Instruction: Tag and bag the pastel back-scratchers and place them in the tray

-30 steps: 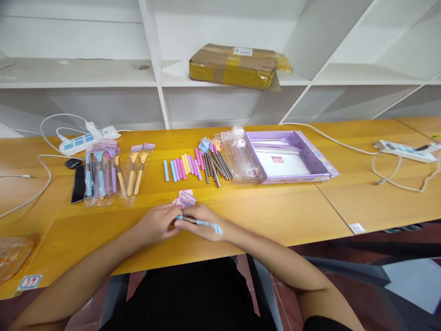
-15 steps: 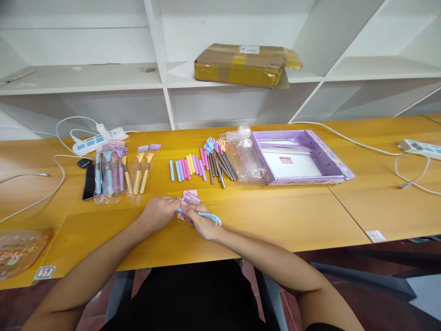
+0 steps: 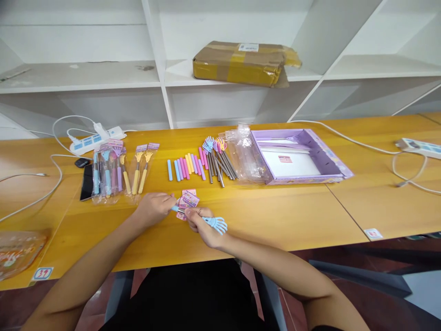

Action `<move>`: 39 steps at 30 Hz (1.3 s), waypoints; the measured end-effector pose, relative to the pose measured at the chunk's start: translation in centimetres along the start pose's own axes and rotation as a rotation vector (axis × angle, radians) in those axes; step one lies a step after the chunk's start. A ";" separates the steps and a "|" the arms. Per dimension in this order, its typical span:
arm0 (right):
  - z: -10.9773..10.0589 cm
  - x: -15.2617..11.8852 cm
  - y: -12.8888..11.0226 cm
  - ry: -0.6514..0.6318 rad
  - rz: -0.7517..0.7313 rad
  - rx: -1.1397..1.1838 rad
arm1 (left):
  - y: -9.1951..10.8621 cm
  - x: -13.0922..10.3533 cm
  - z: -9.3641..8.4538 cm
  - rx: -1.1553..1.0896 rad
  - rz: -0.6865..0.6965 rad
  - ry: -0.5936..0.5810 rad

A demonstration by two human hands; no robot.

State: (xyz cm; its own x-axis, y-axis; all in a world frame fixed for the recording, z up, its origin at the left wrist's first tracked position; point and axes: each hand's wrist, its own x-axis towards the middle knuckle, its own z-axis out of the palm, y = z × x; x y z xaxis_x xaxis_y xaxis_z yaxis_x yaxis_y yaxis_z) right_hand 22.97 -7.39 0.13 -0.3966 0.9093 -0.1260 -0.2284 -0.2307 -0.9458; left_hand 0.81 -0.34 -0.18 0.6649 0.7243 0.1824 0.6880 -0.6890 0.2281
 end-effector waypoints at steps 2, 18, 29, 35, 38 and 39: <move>-1.2 -0.7 -0.3 0.041 -0.035 0.023 | -1.9 -0.3 -0.9 0.039 -0.058 0.058; -12.3 0.6 -12.0 0.680 -0.592 -1.087 | -6.3 1.4 1.2 -0.254 -0.583 0.276; -13.8 13.9 -8.4 0.417 0.010 -1.852 | -5.6 1.6 2.6 -0.340 -0.438 0.287; -14.2 13.5 -7.6 0.380 -0.082 -1.819 | -7.6 0.6 -1.4 -0.089 -0.415 0.399; -14.3 12.7 -7.6 0.406 -0.140 -1.763 | -9.0 -0.2 -3.0 0.134 -0.547 0.407; -14.1 12.2 -7.7 0.424 -0.168 -1.740 | -9.5 -0.5 -3.2 0.187 -0.593 0.387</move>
State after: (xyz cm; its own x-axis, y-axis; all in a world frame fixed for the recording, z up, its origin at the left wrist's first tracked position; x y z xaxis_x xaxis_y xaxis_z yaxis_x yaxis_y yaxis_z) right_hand 32.44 10.40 1.66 -0.1753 0.9643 0.1987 0.9726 0.2009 -0.1167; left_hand -6.97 5.95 0.65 0.0385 0.9105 0.4118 0.9616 -0.1458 0.2325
